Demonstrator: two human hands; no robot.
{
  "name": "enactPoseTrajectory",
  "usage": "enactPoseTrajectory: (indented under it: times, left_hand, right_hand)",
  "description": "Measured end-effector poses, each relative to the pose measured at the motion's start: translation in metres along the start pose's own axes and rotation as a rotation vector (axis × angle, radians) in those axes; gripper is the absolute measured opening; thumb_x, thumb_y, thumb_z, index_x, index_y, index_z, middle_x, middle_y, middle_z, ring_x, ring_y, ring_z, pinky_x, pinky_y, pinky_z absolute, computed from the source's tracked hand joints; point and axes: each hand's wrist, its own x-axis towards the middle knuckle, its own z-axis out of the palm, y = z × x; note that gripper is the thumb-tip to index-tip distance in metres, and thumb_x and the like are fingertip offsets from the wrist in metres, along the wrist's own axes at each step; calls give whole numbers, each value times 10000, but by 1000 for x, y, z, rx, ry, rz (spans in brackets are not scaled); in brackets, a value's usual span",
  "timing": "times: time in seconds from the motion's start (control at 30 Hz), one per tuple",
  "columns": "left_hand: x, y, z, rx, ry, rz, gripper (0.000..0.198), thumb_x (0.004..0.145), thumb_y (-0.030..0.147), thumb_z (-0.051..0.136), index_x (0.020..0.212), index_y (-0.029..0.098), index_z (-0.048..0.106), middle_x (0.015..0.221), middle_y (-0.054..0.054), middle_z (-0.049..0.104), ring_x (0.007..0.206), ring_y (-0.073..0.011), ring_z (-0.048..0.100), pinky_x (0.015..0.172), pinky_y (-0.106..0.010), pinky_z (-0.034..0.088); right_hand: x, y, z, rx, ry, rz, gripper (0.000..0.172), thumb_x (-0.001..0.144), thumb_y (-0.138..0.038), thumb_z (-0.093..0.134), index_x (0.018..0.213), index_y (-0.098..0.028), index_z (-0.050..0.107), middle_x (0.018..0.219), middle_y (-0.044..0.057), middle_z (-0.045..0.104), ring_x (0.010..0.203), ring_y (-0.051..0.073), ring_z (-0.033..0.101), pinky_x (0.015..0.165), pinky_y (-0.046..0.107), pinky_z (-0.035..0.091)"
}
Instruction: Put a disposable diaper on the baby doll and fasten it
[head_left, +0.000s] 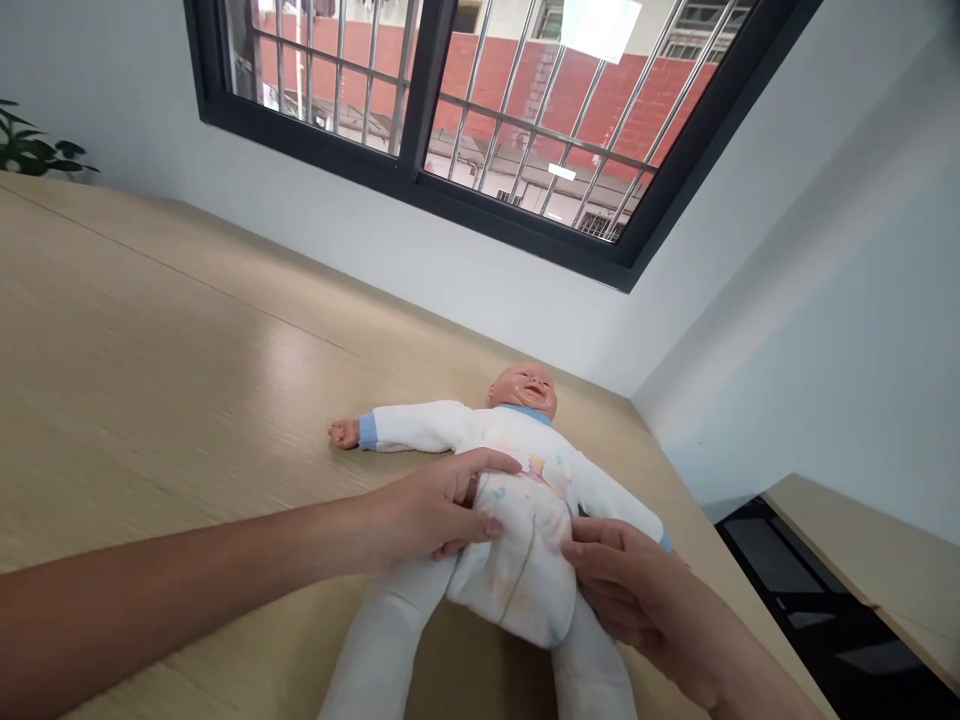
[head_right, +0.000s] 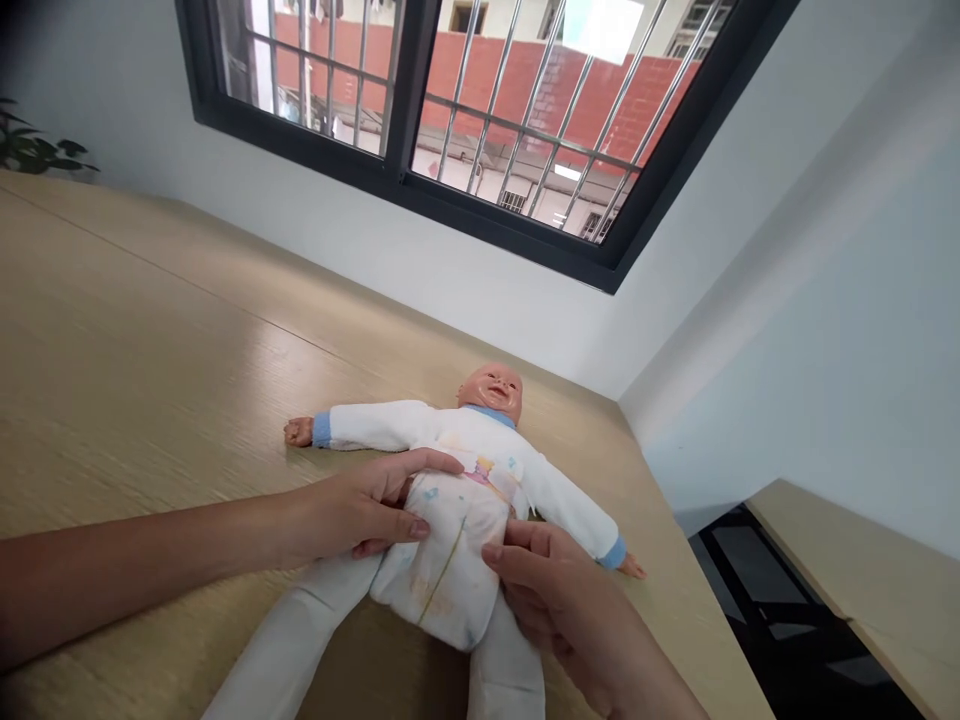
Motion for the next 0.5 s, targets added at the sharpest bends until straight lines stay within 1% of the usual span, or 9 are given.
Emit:
enactPoseTrajectory:
  times: [0.07, 0.17, 0.23, 0.3, 0.37, 0.43, 0.5]
  left_hand:
    - [-1, 1, -2, 11, -16, 4, 576, 821, 330, 680, 1353, 335, 460, 687, 67, 449, 489, -64, 390, 444, -167, 296]
    - [-7, 13, -4, 166, -46, 2, 536, 860, 308, 617, 1370, 288, 452, 647, 66, 442, 481, -80, 401, 433, -167, 297]
    - [-12, 24, -6, 287, -60, -8, 548, 871, 277, 584, 1400, 253, 443, 624, 67, 422, 472, -80, 394, 426, -159, 283]
    - [-16, 32, -7, 353, -66, -30, 571, 867, 253, 581, 1420, 232, 442, 611, 69, 411, 459, -77, 388, 421, -156, 268]
    - [-18, 36, -8, 340, -64, -52, 575, 863, 249, 595, 1418, 215, 447, 612, 69, 419, 456, -79, 405, 429, -158, 283]
    - [-19, 35, -9, 265, -45, -57, 544, 874, 280, 608, 1391, 201, 455, 622, 65, 448, 481, -90, 449, 459, -167, 332]
    - [-17, 30, -8, 179, 36, -63, 486, 899, 356, 605, 1336, 185, 479, 608, 57, 491, 507, -101, 472, 492, -179, 367]
  right_hand:
    - [6, 1, -2, 5, -39, 10, 478, 690, -494, 825, 740, -177, 471, 493, -117, 191, 434, 29, 70, 405, 198, 39]
    - [13, 10, -11, 21, -61, 4, 476, 654, -478, 854, 771, -163, 516, 480, -124, 211, 417, 20, 75, 395, 195, 36]
    - [14, 17, -17, 17, -39, -14, 500, 659, -510, 853, 746, -162, 505, 477, -124, 202, 419, 19, 77, 395, 196, 35]
    - [13, 22, -21, 2, 3, -36, 535, 686, -558, 830, 696, -168, 463, 477, -120, 190, 426, 21, 80, 397, 196, 44]
    - [12, 27, -23, 6, 55, -74, 561, 709, -594, 804, 669, -174, 433, 478, -115, 183, 430, 24, 85, 398, 196, 60]
    - [13, 31, -25, 25, 96, -129, 570, 713, -620, 787, 660, -173, 437, 487, -110, 183, 437, 28, 97, 404, 194, 81]
    - [17, 34, -25, 33, 140, -156, 585, 719, -663, 751, 642, -171, 444, 481, -103, 200, 430, 31, 121, 410, 201, 91]
